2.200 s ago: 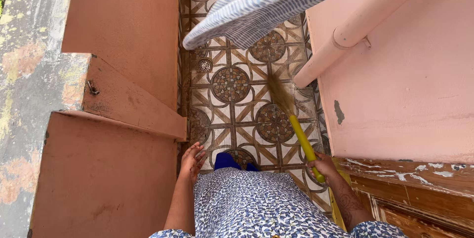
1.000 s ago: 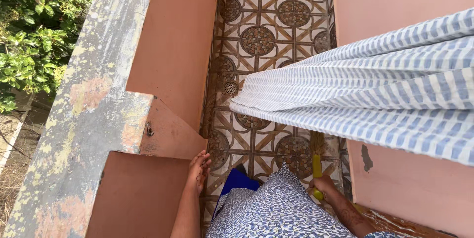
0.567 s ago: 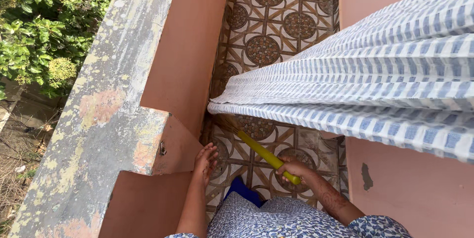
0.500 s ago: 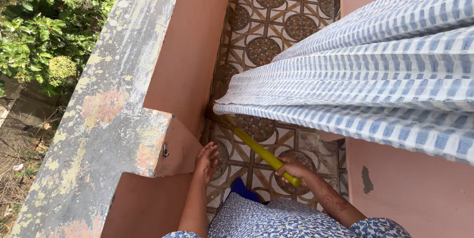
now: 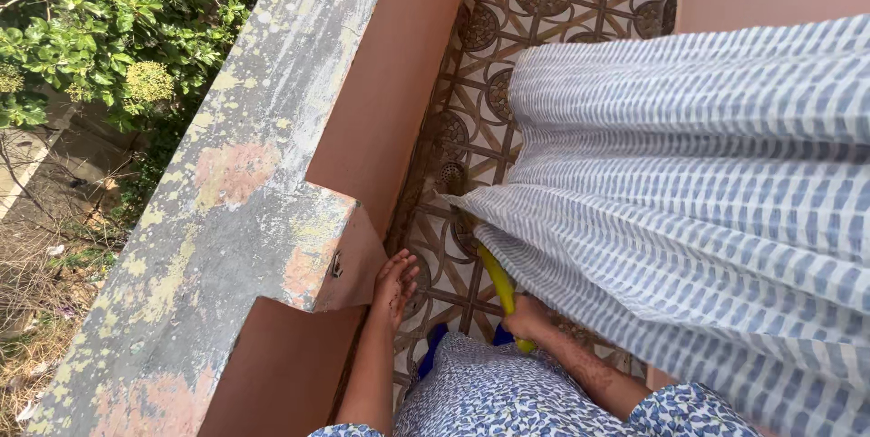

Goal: The person sweeps the tiled floor of a balcony using a broom, pushing debris along the edges and corners of the wall.

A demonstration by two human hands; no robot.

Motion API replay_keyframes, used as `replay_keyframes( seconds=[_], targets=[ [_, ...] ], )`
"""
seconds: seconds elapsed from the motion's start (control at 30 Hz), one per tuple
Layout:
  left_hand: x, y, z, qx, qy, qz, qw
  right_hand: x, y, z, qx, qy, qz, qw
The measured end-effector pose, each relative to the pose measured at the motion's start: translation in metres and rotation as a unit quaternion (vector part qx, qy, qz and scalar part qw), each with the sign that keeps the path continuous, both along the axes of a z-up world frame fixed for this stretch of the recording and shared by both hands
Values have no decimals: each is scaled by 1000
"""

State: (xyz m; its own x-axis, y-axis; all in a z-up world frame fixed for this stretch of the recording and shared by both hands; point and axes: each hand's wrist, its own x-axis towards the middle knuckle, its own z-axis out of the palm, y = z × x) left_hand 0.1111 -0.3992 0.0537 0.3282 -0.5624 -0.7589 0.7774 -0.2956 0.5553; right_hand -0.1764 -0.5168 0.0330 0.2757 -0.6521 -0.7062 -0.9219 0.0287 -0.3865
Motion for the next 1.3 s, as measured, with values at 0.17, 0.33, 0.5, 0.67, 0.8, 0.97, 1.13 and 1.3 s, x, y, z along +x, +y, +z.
replay_keyframes(
  seconds=[0.17,0.33,0.5,0.67,0.8,0.97,1.13,1.3],
  targets=[
    [-19,-30,14,-36,-2,-18,999,47,-20,45,213,-65,-67,973],
    [-23,-48,26,-72,-13,17,997,63,-68,61,27,106,323,940],
    [-20,-40,22,-33,-6,90,995,14,-139,56,-100,195,420,881],
    [-33,-41,16,-9,-5,142,990,-66,-229,53,-157,207,361,896],
    [-52,-52,12,22,-9,153,988,-85,-268,62,-112,207,281,930],
    [-77,-72,2,31,-11,174,984,-84,-287,77,-80,148,326,930],
    [-101,-89,-9,34,-19,200,979,-100,-313,59,-103,73,477,870],
    [-128,-92,-11,24,-29,223,974,-104,-321,28,-124,123,594,785]
  ],
)
